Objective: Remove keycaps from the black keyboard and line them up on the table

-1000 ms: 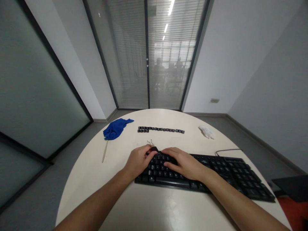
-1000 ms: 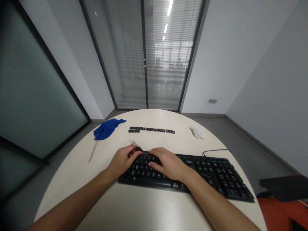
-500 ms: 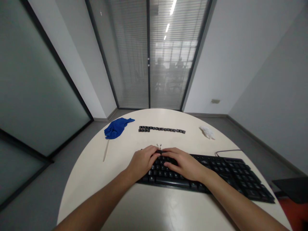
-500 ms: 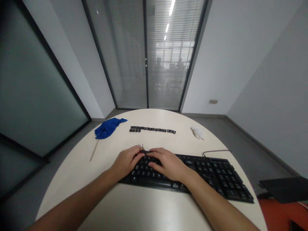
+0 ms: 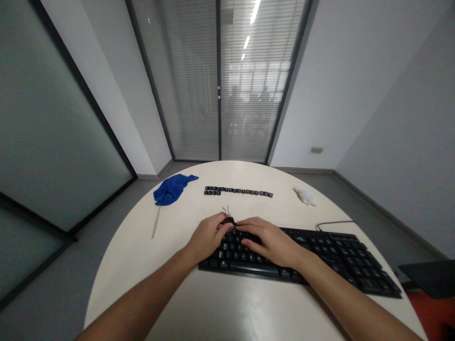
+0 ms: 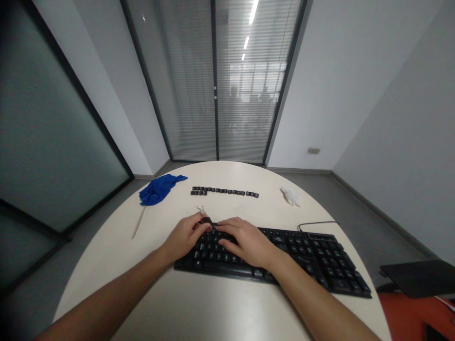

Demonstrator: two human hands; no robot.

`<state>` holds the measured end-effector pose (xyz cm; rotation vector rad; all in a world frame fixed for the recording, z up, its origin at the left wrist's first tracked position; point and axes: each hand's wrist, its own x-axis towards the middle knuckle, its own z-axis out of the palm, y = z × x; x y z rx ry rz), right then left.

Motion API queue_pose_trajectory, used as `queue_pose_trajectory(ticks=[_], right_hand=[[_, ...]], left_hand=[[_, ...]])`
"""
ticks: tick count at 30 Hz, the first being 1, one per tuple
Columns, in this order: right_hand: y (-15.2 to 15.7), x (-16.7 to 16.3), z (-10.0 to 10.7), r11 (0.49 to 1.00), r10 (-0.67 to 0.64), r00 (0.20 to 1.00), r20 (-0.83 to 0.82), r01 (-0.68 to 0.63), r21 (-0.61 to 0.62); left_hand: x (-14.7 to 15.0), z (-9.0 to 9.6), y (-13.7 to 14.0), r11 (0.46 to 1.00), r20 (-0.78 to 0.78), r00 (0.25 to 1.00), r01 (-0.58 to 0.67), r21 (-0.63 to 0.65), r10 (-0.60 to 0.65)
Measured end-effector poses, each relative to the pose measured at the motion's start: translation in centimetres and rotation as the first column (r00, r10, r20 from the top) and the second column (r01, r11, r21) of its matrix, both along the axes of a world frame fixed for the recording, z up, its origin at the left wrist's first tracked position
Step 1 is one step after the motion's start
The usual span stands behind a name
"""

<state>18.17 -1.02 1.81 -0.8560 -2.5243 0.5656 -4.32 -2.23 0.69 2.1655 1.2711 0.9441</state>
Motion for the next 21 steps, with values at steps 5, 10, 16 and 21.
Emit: queue_pose_trajectory(ticks=[5,10,16,21], right_hand=[[0.0,0.0,0.0,1.000,-0.003,1.000,-0.006,0.003,-0.019],[0.0,0.0,0.0,1.000,0.004,1.000,-0.002,-0.005,-0.014],[0.2,0.0,-0.2,1.000,0.030,1.000,0.006,-0.031,0.008],[0.2,0.0,-0.4,0.999,-0.039,0.999,-0.023,0.039,0.009]], left_hand=[[0.2,0.1,-0.3,0.994,-0.120,0.991,0.067,0.087,-0.056],[0.1,-0.5,0.2,0.994,0.180,0.983,-0.005,-0.106,0.024],[-0.1,-1.4,0.9,0.946,0.436,0.899,0.099,-0.310,0.048],[-0.1,-1.3,0.6,0.952,0.467,0.882,0.080,-0.297,0.072]])
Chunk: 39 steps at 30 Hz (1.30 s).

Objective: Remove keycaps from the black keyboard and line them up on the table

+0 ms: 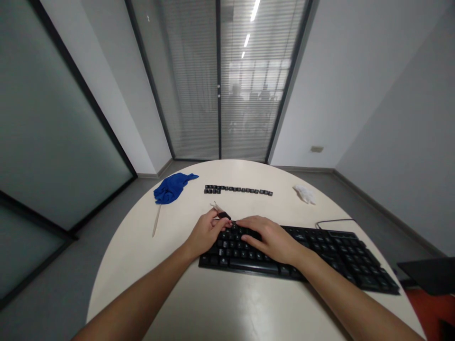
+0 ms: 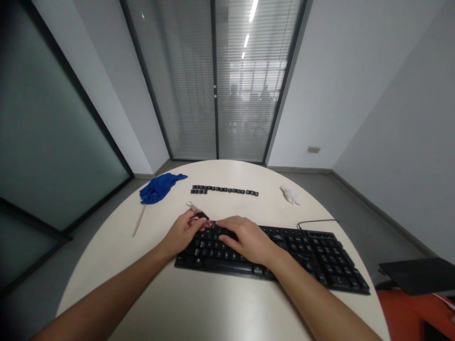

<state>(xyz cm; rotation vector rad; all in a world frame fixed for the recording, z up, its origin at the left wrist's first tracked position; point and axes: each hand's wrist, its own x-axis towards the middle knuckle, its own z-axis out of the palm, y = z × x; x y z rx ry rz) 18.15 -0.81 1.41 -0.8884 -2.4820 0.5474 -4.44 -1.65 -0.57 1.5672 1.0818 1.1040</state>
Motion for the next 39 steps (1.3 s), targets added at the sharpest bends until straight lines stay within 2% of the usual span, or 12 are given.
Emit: queue_pose_trajectory(ticks=[3,7,10,15,19,25,30,34,39], right_hand=[[-0.1,-0.2,0.0,0.996,-0.086,0.996,-0.028,0.086,-0.002],[-0.2,-0.6,0.1,0.983,-0.183,0.978,-0.096,0.178,-0.052],[-0.2,-0.6,0.0,0.980,-0.186,0.969,-0.161,0.171,-0.100],[-0.1,-0.7,-0.1,0.977,-0.174,0.970,-0.171,0.147,-0.157],[0.0,-0.8,-0.3,0.974,-0.163,0.969,-0.185,0.128,-0.189],[0.1,-0.8,-0.6,0.987,-0.147,0.982,-0.120,0.138,-0.082],[-0.1,-0.9,-0.3,0.992,-0.121,0.988,-0.091,0.117,-0.045],[0.5,-1.1,-0.2,0.979,-0.194,0.977,-0.089,0.186,-0.084],[2.8,-1.4,-0.6,0.947,-0.290,0.956,-0.048,0.280,-0.156]], left_hand=[[0.2,0.6,-0.6,0.991,-0.111,0.994,-0.007,0.133,0.022],[0.5,1.1,-1.3,0.933,-0.245,0.968,0.047,0.358,0.045],[0.7,1.1,-1.5,0.908,-0.254,0.965,0.047,0.417,0.066],[1.0,1.1,-1.4,0.928,-0.266,0.956,-0.019,0.372,0.126],[1.2,0.9,-1.2,0.960,-0.205,0.974,-0.032,0.277,0.091],[1.0,0.0,-0.7,0.984,-0.012,0.990,-0.138,0.112,0.140],[-0.3,-0.4,-0.1,0.977,-0.024,0.980,-0.195,0.090,0.198],[-1.2,-0.9,0.3,0.964,-0.075,0.966,-0.238,0.118,0.248],[-1.6,-1.2,0.7,0.951,-0.110,0.950,-0.278,0.134,0.293]])
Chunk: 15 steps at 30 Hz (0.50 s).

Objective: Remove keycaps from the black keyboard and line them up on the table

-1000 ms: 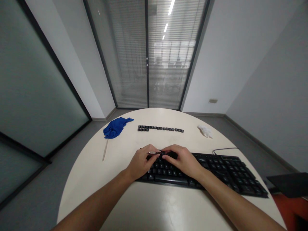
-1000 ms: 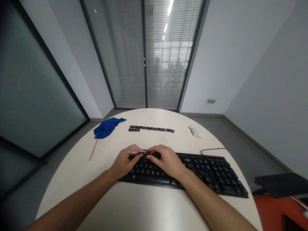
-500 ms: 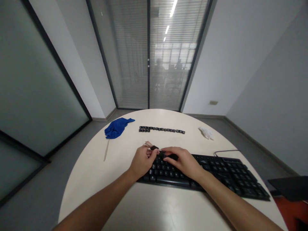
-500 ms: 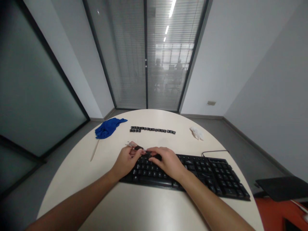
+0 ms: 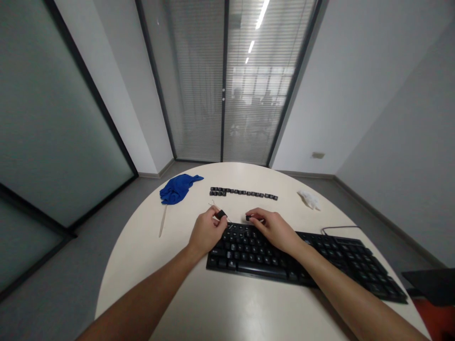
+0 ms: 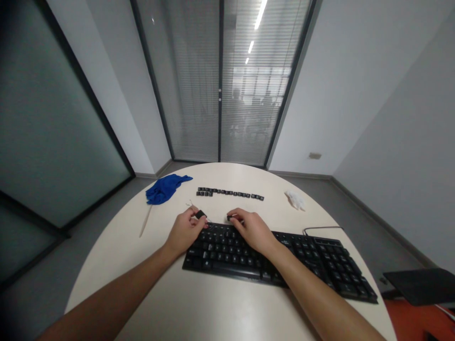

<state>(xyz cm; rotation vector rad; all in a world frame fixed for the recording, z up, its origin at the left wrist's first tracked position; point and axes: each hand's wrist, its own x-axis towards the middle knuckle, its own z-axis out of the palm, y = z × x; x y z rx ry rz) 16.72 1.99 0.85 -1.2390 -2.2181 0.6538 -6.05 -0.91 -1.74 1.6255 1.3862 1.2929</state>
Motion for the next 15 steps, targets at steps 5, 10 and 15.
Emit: queue_pose_trajectory(ticks=[5,10,15], right_hand=[[3.1,-1.4,-0.2,1.000,0.009,0.986,0.164,-0.014,0.028],[5.8,-4.1,-0.2,0.993,-0.087,0.948,0.307,0.060,0.098],[7.4,-6.1,-0.7,0.976,-0.200,0.919,0.339,0.156,0.153]], left_hand=[[-0.3,0.3,0.2,1.000,0.013,1.000,0.004,-0.024,-0.003],[-0.4,0.4,0.2,1.000,0.040,0.999,0.014,-0.020,-0.013],[-0.4,0.3,0.3,0.999,0.035,0.999,0.009,-0.034,-0.008]])
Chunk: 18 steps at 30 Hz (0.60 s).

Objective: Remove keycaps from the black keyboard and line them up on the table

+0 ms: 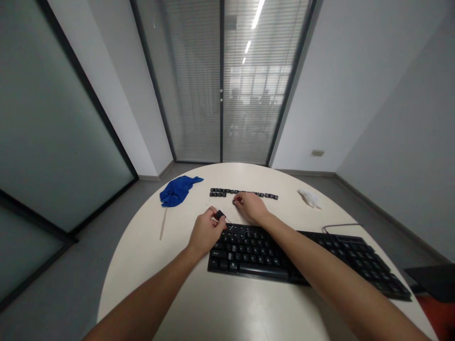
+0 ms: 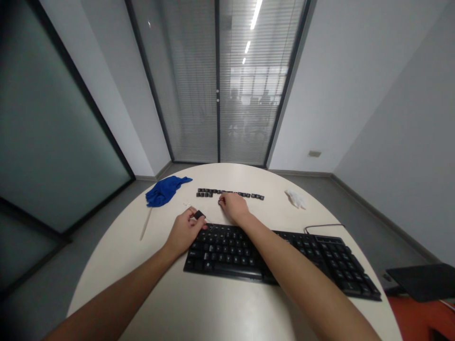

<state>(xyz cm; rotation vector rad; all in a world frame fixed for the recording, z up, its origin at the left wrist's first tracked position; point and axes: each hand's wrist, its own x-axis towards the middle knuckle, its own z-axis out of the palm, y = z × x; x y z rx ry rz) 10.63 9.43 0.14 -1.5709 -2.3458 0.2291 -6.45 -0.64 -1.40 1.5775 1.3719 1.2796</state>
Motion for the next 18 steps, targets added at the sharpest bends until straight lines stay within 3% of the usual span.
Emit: queue_pose_trajectory(ticks=[12,18], right_hand=[[1.4,-2.2,-0.2,0.989,-0.143,0.981,0.131,0.139,0.040],[1.3,-2.9,-0.1,0.990,-0.132,0.976,0.174,0.122,0.070]], left_hand=[[0.1,0.3,-0.1,1.000,0.006,1.000,-0.005,-0.013,0.005],[0.0,0.1,0.0,1.000,0.013,1.000,0.002,-0.007,-0.002]])
